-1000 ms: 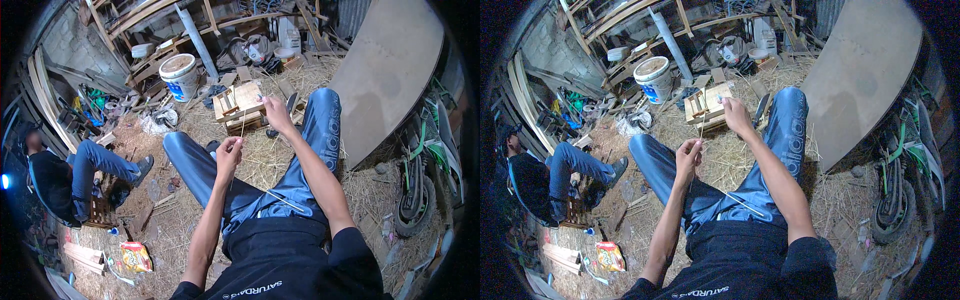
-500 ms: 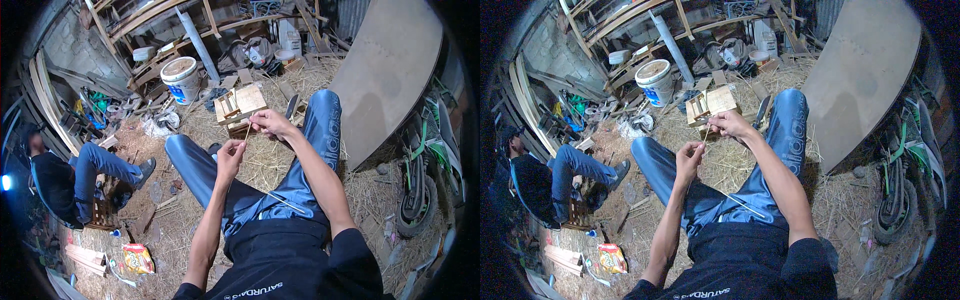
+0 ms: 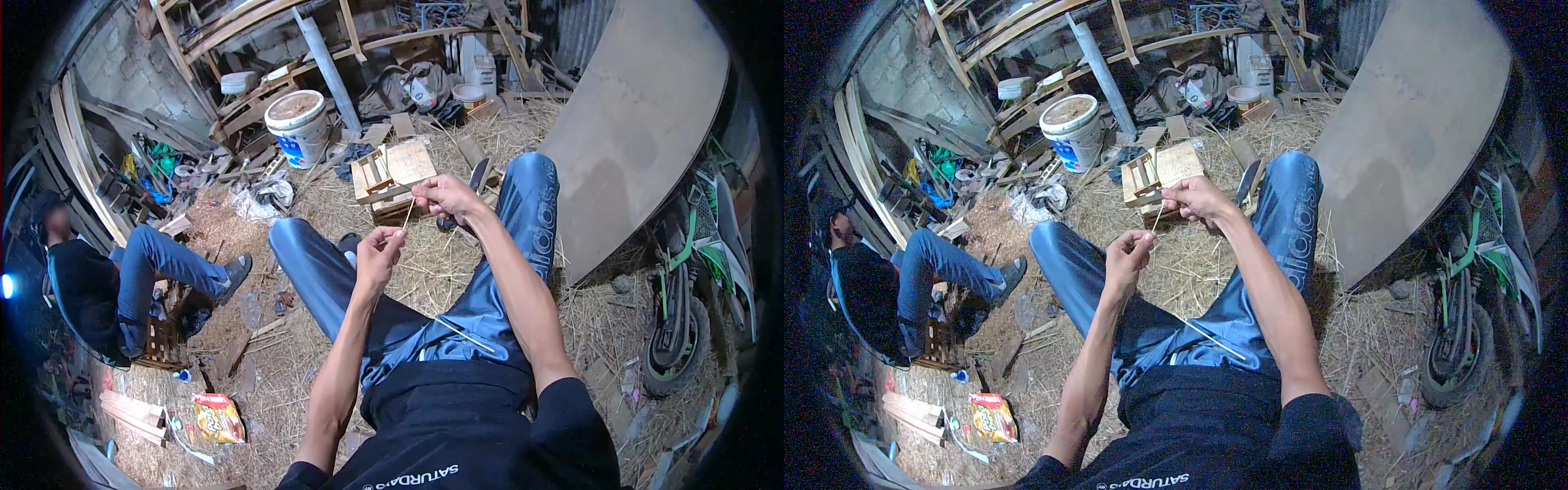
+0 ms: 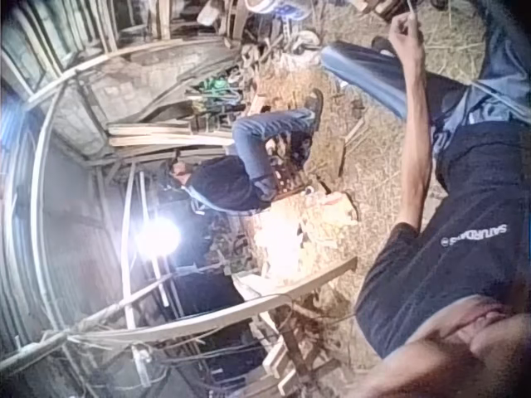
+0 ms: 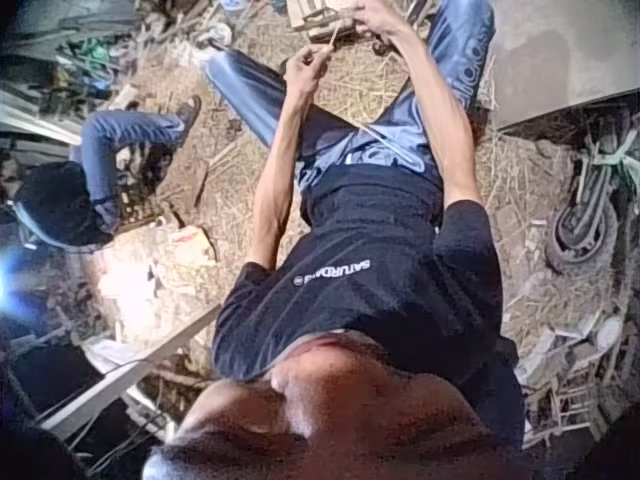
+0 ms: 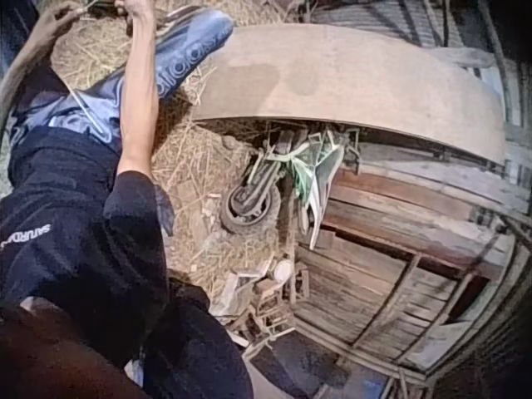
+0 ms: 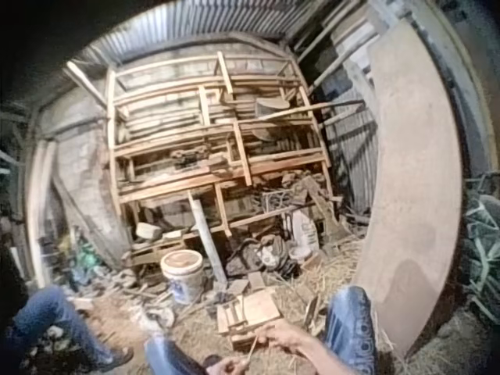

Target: The person assembles a small wooden reel or wheel by inserting thin slats and rods into a circular frame and uses a knife to shave and trim wooden components.

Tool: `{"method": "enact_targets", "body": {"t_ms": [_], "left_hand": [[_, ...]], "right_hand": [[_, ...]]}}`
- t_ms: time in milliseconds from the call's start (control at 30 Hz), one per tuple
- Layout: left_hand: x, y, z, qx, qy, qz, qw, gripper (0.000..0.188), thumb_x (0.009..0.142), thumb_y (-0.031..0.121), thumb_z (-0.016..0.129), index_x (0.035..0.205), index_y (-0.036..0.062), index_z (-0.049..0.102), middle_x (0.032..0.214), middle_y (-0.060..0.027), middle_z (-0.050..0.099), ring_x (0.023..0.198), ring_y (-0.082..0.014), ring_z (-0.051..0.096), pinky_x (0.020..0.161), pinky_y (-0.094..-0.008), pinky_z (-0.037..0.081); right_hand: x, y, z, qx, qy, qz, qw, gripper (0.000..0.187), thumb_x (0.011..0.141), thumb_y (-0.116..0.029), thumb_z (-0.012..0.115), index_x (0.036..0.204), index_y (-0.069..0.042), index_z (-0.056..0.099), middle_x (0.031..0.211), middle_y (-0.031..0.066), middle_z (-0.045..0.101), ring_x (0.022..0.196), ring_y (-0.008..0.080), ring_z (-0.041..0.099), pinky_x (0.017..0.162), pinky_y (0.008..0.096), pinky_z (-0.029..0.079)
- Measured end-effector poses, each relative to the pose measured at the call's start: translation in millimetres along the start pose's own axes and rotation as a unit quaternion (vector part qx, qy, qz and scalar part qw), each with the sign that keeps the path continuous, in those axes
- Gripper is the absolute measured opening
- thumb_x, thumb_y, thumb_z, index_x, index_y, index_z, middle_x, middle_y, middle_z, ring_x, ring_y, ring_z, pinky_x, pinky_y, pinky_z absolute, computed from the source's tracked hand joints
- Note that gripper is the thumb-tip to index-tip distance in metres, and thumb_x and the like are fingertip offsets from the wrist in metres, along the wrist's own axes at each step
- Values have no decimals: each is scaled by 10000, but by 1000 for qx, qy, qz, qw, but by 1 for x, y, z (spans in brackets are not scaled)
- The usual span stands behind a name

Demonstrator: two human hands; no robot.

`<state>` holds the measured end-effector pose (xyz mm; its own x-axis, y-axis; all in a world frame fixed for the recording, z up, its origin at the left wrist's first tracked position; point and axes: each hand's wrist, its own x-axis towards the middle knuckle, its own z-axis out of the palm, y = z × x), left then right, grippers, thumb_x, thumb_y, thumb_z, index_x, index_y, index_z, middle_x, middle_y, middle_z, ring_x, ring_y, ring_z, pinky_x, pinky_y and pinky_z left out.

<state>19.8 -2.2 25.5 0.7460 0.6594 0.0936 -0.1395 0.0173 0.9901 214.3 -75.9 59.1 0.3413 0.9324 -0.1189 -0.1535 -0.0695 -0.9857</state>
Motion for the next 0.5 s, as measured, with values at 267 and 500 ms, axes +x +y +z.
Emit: {"method": "enact_targets", "body": {"t_ms": [267, 500], "left_hand": [[-3, 6, -1, 33, -30, -19, 999, 165, 862, 169, 637, 892, 10, 610, 630, 29, 537, 488, -26, 421, 423, -187, 303], [-9, 2, -18, 294, 125, 166, 933, 140, 826, 130, 647, 830, -9, 630, 608, -31, 577, 509, -70, 499, 473, -235, 402]], "right_hand": [[14, 9, -23, 9, 207, -30, 978, 226, 898, -260, 582, 799, -58, 563, 650, -39, 516, 431, 14, 367, 362, 164, 260], [-16, -6, 10, 10, 14, -28, 999, 223, 903, -217, 574, 977, -6, 568, 698, 24, 575, 461, 27, 394, 388, 175, 288]]}}
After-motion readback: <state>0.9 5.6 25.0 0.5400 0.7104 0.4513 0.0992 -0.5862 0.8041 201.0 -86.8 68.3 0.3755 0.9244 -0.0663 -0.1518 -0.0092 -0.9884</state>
